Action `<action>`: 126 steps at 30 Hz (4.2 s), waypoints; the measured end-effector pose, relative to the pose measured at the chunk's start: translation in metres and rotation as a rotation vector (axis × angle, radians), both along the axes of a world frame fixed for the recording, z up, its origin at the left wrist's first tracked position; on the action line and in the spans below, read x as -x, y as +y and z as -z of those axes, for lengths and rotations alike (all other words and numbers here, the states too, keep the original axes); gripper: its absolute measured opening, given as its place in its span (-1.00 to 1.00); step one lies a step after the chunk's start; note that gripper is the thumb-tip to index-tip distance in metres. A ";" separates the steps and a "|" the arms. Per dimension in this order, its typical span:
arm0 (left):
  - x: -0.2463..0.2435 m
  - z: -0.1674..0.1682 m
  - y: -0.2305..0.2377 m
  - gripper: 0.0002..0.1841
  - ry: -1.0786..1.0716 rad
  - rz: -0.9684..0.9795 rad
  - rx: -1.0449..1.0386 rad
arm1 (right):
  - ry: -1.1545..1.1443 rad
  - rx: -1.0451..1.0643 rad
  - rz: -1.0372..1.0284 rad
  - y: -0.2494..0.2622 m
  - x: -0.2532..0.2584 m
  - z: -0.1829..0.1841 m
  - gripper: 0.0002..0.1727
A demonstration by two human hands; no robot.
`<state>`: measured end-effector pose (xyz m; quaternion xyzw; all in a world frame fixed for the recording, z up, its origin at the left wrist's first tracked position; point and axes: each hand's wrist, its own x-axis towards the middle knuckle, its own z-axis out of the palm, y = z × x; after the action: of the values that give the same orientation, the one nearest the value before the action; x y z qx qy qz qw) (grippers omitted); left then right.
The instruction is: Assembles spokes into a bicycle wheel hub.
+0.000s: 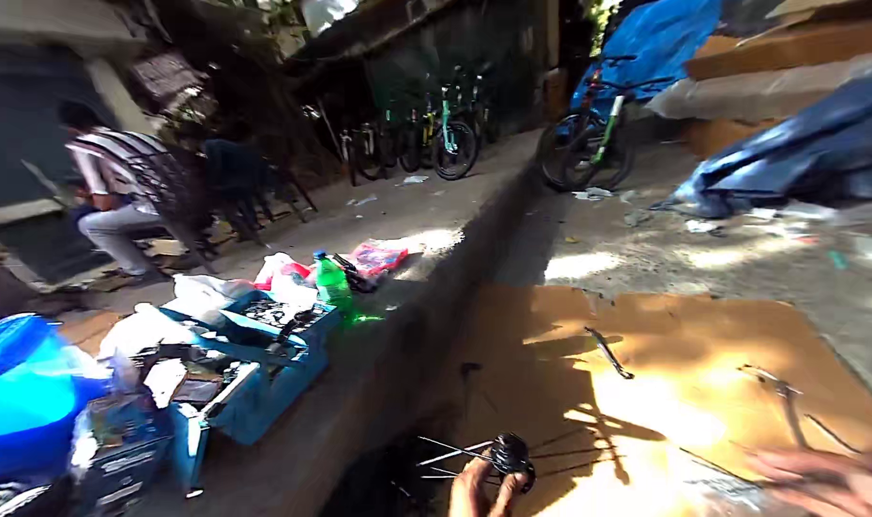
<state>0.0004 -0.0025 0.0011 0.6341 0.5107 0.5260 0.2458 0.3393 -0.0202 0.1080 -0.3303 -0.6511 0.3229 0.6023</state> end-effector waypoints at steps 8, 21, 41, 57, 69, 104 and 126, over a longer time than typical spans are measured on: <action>0.001 0.003 0.002 -0.65 0.029 0.161 0.045 | -0.181 -0.061 -0.080 0.037 0.102 0.028 -0.80; 0.001 0.016 0.009 -0.62 0.036 0.200 0.024 | -0.371 -0.028 -0.025 0.048 0.128 0.067 -0.83; 0.003 0.018 0.009 -0.59 0.042 0.082 0.068 | -1.074 0.010 0.186 0.040 0.137 0.072 -0.68; -0.004 0.022 0.006 -0.61 0.085 0.083 -0.010 | -0.864 0.406 -0.102 0.051 0.122 0.076 -0.67; 0.001 0.016 0.006 -0.68 -0.061 0.115 -0.014 | -0.250 0.399 -0.390 0.048 0.126 0.087 -0.82; -0.002 0.025 0.008 -0.68 0.085 0.124 -0.094 | -0.036 0.283 -0.217 0.050 0.123 0.050 -0.64; -0.002 0.029 0.007 -0.74 0.188 0.141 -0.088 | -0.307 -0.031 0.054 0.062 0.141 0.054 -0.63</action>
<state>0.0021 0.0044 -0.0281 0.7252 0.4619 0.4676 0.2052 0.1978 0.0416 0.0541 -0.3839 -0.7314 0.2424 0.5089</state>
